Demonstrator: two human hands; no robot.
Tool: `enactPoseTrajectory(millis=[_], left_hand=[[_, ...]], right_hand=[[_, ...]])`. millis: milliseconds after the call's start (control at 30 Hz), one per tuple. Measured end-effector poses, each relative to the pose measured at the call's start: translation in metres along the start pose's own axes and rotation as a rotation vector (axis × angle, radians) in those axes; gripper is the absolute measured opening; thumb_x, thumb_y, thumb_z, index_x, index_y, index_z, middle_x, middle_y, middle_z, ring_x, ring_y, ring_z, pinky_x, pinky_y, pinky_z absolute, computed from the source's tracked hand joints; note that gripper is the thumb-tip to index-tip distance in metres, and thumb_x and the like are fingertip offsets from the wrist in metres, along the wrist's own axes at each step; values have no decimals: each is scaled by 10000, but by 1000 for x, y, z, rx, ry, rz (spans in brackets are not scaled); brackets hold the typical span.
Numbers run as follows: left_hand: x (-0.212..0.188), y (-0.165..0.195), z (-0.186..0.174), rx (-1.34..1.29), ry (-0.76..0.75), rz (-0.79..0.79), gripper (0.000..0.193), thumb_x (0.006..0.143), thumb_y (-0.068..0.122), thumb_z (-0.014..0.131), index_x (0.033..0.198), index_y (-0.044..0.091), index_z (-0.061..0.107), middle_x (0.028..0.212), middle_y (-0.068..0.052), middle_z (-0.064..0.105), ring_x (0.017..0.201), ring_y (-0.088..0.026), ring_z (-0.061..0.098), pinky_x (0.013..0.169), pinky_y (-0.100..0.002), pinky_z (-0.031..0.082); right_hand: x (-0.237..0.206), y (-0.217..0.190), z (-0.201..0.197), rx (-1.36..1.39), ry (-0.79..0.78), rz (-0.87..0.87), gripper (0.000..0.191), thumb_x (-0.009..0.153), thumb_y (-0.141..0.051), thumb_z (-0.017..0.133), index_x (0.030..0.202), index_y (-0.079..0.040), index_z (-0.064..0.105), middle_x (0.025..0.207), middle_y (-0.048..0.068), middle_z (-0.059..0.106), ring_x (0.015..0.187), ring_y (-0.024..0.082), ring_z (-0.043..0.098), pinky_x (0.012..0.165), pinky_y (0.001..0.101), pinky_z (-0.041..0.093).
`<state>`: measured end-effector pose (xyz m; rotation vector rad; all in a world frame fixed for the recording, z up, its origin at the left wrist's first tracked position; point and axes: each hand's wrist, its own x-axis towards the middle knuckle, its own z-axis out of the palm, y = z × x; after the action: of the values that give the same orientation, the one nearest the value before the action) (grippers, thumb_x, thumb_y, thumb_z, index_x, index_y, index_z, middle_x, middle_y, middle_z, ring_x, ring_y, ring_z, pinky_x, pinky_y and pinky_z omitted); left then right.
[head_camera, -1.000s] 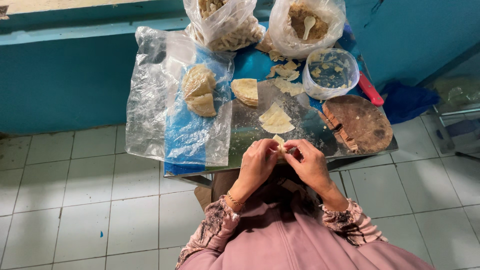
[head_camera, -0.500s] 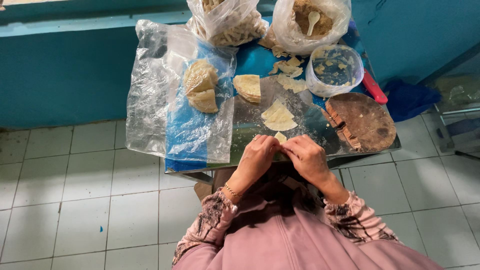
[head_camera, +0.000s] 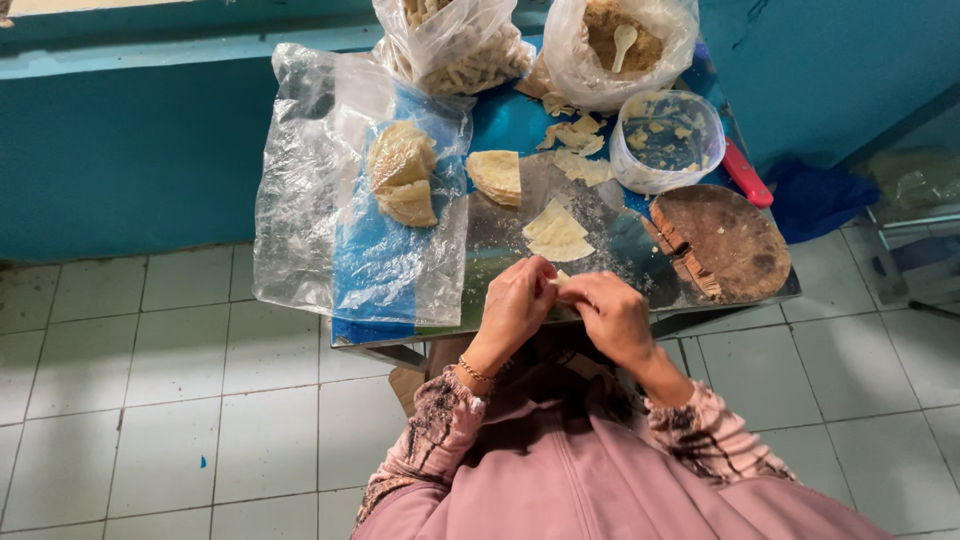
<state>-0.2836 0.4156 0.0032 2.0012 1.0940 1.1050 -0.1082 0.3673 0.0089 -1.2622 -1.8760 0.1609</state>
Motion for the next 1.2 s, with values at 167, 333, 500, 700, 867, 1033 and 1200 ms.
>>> enactPoseTrajectory(millis=[167, 333, 500, 700, 867, 1033, 1200], left_hand=[[-7, -1, -5, 9, 93, 161, 86, 944, 74, 685, 1023, 71, 649, 919, -102, 682, 873, -325, 682, 772, -407, 539], [-21, -2, -12, 54, -15, 235, 103, 907, 108, 712, 994, 69, 673, 926, -110, 666, 891, -331, 645, 798, -423, 531], [-27, -1, -1, 125, 29, 259, 55, 908, 113, 709, 939, 75, 684, 911, -106, 643, 885, -333, 627, 815, -415, 522], [-14, -2, 3, 204, 69, 166, 73, 834, 112, 728, 819, 106, 657, 844, -80, 628, 829, -326, 640, 781, -418, 527], [-2, 2, 3, 165, -15, 32, 173, 759, 155, 764, 833, 88, 624, 795, -71, 629, 759, -323, 648, 677, -428, 510], [-13, 1, -2, 134, 23, 199, 61, 884, 115, 717, 916, 110, 665, 897, -63, 651, 862, -307, 648, 750, -411, 528], [-18, -4, -3, 142, 4, 266, 49, 900, 121, 720, 927, 102, 684, 921, -75, 640, 899, -306, 637, 776, -409, 536]], right_hand=[[0, -14, 0, -141, 10, -32, 190, 793, -94, 796, 978, -93, 753, 946, 50, 726, 833, 283, 636, 731, 385, 526], [1, -8, 4, -92, 0, 15, 121, 835, -70, 762, 955, -79, 745, 936, 43, 691, 893, 275, 616, 791, 388, 511], [-5, 0, 5, -42, -45, 174, 91, 838, -114, 781, 892, -64, 728, 896, 77, 652, 873, 286, 596, 767, 389, 491], [-2, -12, 3, -119, 8, 145, 80, 867, -150, 776, 924, -113, 733, 895, 7, 701, 857, 232, 637, 740, 369, 483], [-8, -25, -10, -381, 26, -97, 144, 812, -179, 782, 945, -132, 753, 931, -23, 731, 831, 210, 630, 677, 399, 427], [-2, -10, -4, -210, -6, 7, 92, 860, -158, 749, 946, -127, 740, 935, 0, 684, 882, 254, 604, 770, 385, 487], [-2, -5, 3, -216, -25, 103, 76, 912, -174, 754, 934, -106, 729, 920, 47, 656, 888, 277, 604, 782, 398, 492]])
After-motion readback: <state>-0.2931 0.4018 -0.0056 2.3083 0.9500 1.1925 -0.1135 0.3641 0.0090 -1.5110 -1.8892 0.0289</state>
